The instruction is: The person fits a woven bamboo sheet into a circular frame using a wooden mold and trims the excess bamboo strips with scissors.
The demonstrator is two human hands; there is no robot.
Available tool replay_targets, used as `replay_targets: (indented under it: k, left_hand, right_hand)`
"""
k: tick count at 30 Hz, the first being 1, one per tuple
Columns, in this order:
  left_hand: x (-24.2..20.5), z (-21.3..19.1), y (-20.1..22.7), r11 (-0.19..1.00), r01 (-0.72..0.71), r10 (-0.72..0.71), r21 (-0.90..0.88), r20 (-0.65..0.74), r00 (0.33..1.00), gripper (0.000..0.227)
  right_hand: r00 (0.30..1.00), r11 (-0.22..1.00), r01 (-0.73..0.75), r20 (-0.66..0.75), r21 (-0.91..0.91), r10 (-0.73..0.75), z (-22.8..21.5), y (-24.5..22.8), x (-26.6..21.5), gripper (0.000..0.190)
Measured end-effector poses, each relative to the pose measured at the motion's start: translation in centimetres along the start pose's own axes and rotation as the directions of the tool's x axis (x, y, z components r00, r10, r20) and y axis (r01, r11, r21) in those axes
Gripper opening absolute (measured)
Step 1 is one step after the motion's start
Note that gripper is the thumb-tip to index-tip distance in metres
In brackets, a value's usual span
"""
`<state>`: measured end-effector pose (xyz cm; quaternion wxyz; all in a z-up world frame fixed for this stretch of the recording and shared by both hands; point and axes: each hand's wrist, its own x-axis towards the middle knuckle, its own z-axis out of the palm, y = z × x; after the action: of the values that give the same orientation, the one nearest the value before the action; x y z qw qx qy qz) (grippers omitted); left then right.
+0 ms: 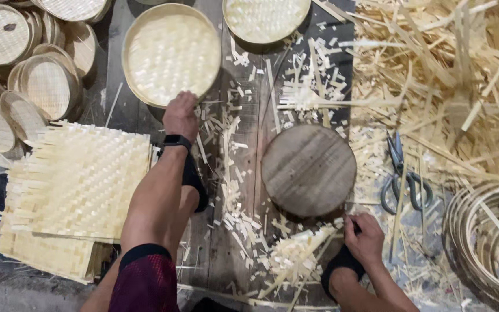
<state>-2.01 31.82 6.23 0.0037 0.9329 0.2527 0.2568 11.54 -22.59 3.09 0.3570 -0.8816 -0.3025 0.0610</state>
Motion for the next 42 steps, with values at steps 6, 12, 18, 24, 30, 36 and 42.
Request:
replay_targets:
  k: [6,12,18,24,30,36,42]
  left_hand:
    - [0.2,4.1,-5.6,0.984,0.178,-0.178,0.009,0.098,0.979,0.04]
    - [-0.4,5.0,-5.5,0.967,0.256,-0.25,0.004,0.221,0.943,0.041]
    - [0.0,4.2,-5.0,0.946,0.317,-0.288,-0.062,0.277,0.917,0.045]
    - [-0.9,6.4,-6.9,0.963,0.271,-0.261,0.01,0.301,0.917,0.044]
    - [-1.3,-2.8,-11.2,0.99,0.068,-0.108,0.122,0.361,0.926,0.026]
    - [-5.2,-19.4,-12.5,0.876,0.123,-0.446,0.467,0.682,0.579,0.037]
    - [-14.8,-21.4,-8.1,0.747,0.369,-0.665,0.554,0.597,0.449,0.104]
  right_hand:
    - [0.98,0.986,-0.13,0.14,-0.103,0.144,-0.1,-0.3,0.4,0.006]
    - [0.994,0.995,-0.07,0.074,-0.075,0.076,0.0,-1.0,0.7,0.007]
    - [0.99,0.992,-0.1,0.089,-0.077,0.106,0.1,-0.7,0.5,0.009]
    - [0.991,0.993,-0.113,0.063,-0.041,0.116,0.2,-0.4,0.2,0.007]
    - [0.997,0.998,-0.059,0.041,-0.025,0.06,-0.1,0.0,0.1,0.006]
    - [0.999,0.999,-0.034,0.02,-0.021,0.035,0.3,0.8,-0.5,0.005]
    - [0.993,0.989,-0.069,0.082,-0.132,0.08,1.3,3.0,-1.0,0.013]
